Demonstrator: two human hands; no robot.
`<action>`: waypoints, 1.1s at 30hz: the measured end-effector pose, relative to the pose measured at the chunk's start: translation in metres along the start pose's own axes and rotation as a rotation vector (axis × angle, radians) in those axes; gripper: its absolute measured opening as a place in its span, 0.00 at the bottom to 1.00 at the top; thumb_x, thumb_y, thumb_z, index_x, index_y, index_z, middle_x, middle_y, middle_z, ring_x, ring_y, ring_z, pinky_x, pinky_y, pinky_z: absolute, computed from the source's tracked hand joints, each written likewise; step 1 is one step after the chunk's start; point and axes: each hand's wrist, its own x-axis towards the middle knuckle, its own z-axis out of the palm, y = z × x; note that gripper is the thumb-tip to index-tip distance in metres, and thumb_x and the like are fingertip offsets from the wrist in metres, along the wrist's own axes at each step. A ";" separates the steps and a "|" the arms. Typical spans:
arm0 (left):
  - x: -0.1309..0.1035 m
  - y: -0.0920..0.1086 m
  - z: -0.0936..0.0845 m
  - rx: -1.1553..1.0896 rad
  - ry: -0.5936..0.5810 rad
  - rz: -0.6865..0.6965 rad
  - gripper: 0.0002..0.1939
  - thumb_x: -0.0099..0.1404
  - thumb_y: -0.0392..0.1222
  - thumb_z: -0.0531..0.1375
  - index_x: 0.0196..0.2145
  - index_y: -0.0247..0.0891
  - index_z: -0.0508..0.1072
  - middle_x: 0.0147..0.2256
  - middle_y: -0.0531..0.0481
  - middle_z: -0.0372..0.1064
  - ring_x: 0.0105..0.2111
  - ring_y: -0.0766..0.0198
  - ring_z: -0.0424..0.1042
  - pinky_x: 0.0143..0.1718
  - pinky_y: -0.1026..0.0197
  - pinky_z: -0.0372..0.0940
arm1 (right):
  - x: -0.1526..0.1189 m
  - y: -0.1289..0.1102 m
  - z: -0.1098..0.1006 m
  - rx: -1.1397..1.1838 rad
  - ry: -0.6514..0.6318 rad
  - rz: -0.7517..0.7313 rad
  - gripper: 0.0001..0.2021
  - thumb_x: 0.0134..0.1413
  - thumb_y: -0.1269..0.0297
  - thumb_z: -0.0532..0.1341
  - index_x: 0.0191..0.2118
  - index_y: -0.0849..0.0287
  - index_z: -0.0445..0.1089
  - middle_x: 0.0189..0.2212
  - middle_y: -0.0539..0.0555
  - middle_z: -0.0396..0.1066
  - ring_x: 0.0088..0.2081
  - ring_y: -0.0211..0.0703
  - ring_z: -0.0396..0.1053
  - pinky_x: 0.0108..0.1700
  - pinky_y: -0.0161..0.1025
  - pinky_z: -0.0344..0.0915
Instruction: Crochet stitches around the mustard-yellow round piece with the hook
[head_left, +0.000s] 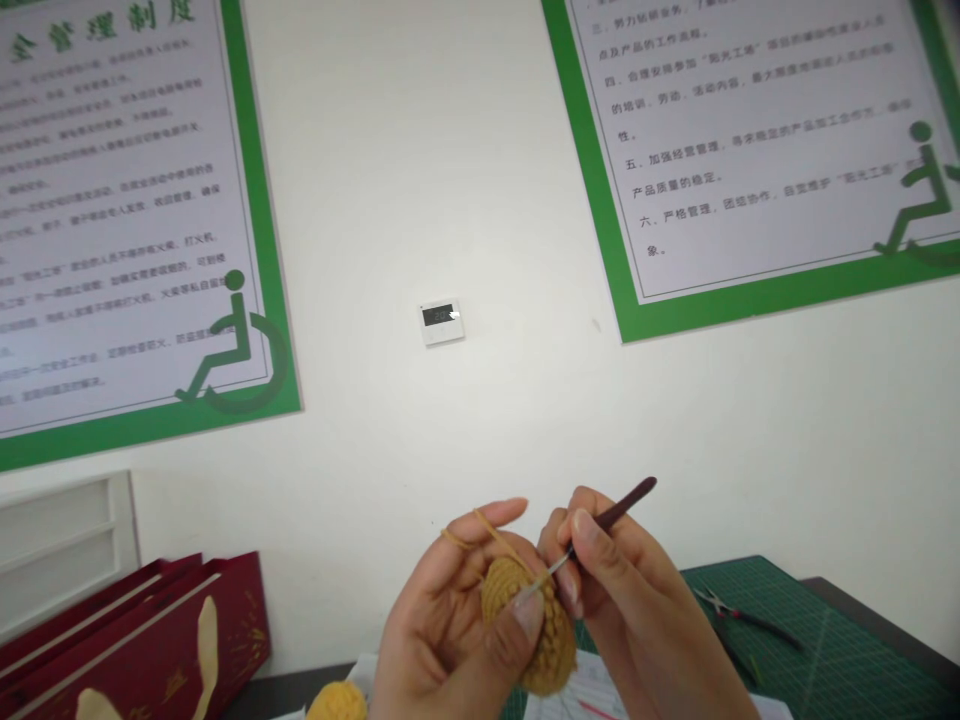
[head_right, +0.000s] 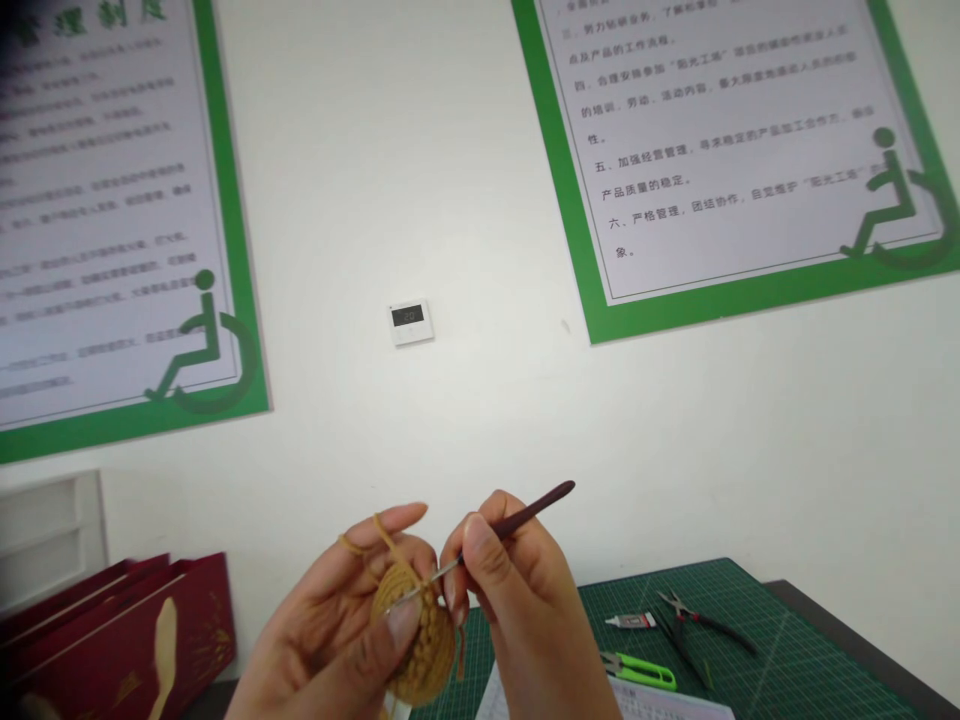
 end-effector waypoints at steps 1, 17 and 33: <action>0.000 -0.001 0.000 -0.014 -0.009 0.017 0.21 0.61 0.35 0.71 0.52 0.47 0.81 0.33 0.47 0.79 0.36 0.56 0.77 0.38 0.55 0.70 | 0.000 0.000 -0.001 -0.006 -0.002 0.016 0.20 0.62 0.48 0.65 0.26 0.56 0.64 0.23 0.46 0.62 0.27 0.37 0.56 0.33 0.36 0.55; -0.001 0.000 -0.003 -0.045 -0.037 -0.076 0.31 0.62 0.38 0.72 0.61 0.49 0.73 0.35 0.48 0.78 0.32 0.63 0.70 0.33 0.59 0.65 | -0.003 -0.008 -0.007 -0.114 0.066 0.060 0.19 0.66 0.52 0.60 0.25 0.54 0.62 0.19 0.44 0.59 0.24 0.38 0.53 0.31 0.39 0.52; 0.001 0.000 -0.002 0.101 -0.045 -0.058 0.25 0.61 0.39 0.73 0.55 0.51 0.78 0.32 0.51 0.77 0.25 0.70 0.68 0.26 0.66 0.60 | -0.002 -0.014 -0.012 -0.253 0.088 0.036 0.18 0.66 0.55 0.59 0.26 0.54 0.59 0.15 0.40 0.57 0.18 0.33 0.50 0.23 0.36 0.45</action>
